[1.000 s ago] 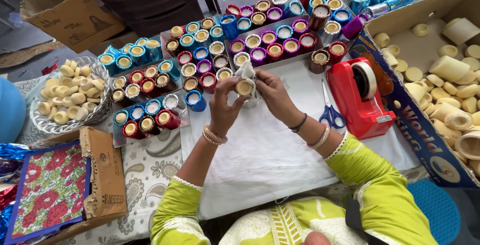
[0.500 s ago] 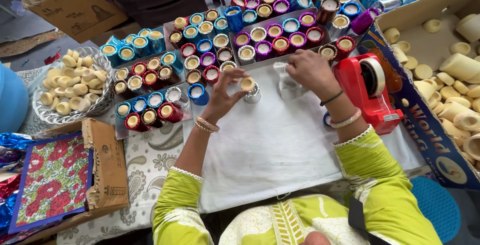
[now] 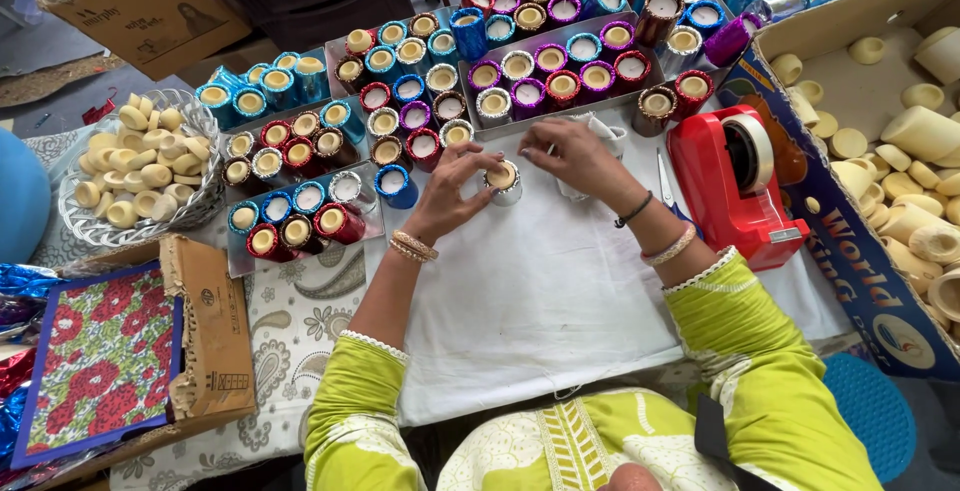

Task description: The person wraps small, cream-colored cylindrical candles in shiny metallic foil sheets. They fold the foil around each candle, secure it with tape, and place the finished items into trays. The person also handles a white cloth and various colored foil sheets.

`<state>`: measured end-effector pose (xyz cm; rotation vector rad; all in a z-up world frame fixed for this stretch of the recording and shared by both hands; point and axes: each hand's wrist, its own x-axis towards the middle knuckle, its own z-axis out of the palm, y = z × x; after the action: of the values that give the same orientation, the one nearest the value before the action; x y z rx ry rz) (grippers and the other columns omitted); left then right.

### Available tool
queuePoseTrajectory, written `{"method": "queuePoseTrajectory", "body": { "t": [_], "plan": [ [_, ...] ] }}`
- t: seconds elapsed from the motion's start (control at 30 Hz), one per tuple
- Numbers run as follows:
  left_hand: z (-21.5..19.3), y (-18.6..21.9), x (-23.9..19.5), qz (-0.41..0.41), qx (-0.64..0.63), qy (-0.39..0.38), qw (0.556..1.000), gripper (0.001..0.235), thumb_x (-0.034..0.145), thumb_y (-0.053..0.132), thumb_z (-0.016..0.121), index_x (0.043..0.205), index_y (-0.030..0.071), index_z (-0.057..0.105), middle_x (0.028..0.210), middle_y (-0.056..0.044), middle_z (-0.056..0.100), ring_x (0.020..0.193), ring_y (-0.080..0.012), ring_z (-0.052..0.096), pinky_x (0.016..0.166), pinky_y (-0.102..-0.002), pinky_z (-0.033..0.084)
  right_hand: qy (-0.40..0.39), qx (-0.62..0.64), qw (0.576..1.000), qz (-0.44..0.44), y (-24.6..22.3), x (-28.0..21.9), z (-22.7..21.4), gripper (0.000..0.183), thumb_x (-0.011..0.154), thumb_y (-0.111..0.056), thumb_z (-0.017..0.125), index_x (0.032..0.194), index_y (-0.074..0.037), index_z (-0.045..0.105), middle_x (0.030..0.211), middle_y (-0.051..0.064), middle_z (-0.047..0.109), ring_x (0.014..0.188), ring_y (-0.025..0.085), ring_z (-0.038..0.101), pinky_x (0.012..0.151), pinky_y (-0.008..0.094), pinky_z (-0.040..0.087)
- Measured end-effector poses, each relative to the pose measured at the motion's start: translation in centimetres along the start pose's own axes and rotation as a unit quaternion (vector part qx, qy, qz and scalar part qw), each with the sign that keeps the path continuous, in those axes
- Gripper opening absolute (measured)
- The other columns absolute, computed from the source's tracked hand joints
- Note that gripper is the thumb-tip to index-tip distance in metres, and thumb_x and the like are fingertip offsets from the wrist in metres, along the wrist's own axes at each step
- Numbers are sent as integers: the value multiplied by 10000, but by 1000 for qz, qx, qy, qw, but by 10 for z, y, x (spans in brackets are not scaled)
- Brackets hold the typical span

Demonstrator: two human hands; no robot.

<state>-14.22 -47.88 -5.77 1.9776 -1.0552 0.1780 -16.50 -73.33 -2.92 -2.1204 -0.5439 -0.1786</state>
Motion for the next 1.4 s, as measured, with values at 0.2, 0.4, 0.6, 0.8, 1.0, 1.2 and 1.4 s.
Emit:
{"method": "queuePoseTrajectory", "body": {
  "t": [0.2,0.4,0.6,0.8,1.0,1.2,1.4],
  "plan": [
    [-7,-3,-5,62,33,21,997,338,780,49,776,1097,166,781,1320,-9,710,1327,-274,540,1166,-444,438,-13,93,995,25,21,2,27,178,920,-162,752,1040,-39,703,861,16,674,769,85,634,696,273,540],
    [-8,7,-4,65,68,2,996,326,761,77,780,1070,179,806,1330,5,693,1318,-291,517,1156,-447,436,5,97,994,50,23,1,40,226,883,-160,772,1069,-53,702,795,0,644,729,80,605,686,269,493],
    [-6,3,-6,57,80,3,995,311,744,103,780,1047,173,801,1363,-21,658,1308,-304,503,1142,-443,436,11,136,986,97,26,1,46,225,884,-164,762,1067,-58,687,775,-29,638,711,51,581,660,243,480],
    [-6,7,-6,58,120,-2,991,288,750,122,792,1034,176,793,1372,-32,637,1301,-306,495,1143,-447,418,14,159,979,126,34,1,55,233,880,-152,759,1068,-56,660,774,-46,582,709,35,525,634,222,458],
    [-6,4,-7,22,151,-7,988,288,721,145,778,998,221,805,1381,-20,619,1273,-311,464,1143,-454,387,22,191,967,164,30,2,61,222,850,-119,718,1026,-47,605,781,-49,495,713,36,465,621,220,421],
    [-7,15,-6,11,150,2,989,261,728,178,741,983,206,796,1379,-41,585,1237,-310,446,1120,-446,394,27,132,980,144,35,1,67,229,875,-148,698,1044,-50,579,791,-16,496,719,72,460,616,233,416],
    [-16,16,-5,9,0,51,999,357,769,307,620,1053,136,753,1318,-85,576,1197,-285,478,1073,-426,415,4,363,903,231,36,2,37,228,929,-283,526,1098,-136,565,878,-6,605,751,78,610,582,243,500]
  ]
}}
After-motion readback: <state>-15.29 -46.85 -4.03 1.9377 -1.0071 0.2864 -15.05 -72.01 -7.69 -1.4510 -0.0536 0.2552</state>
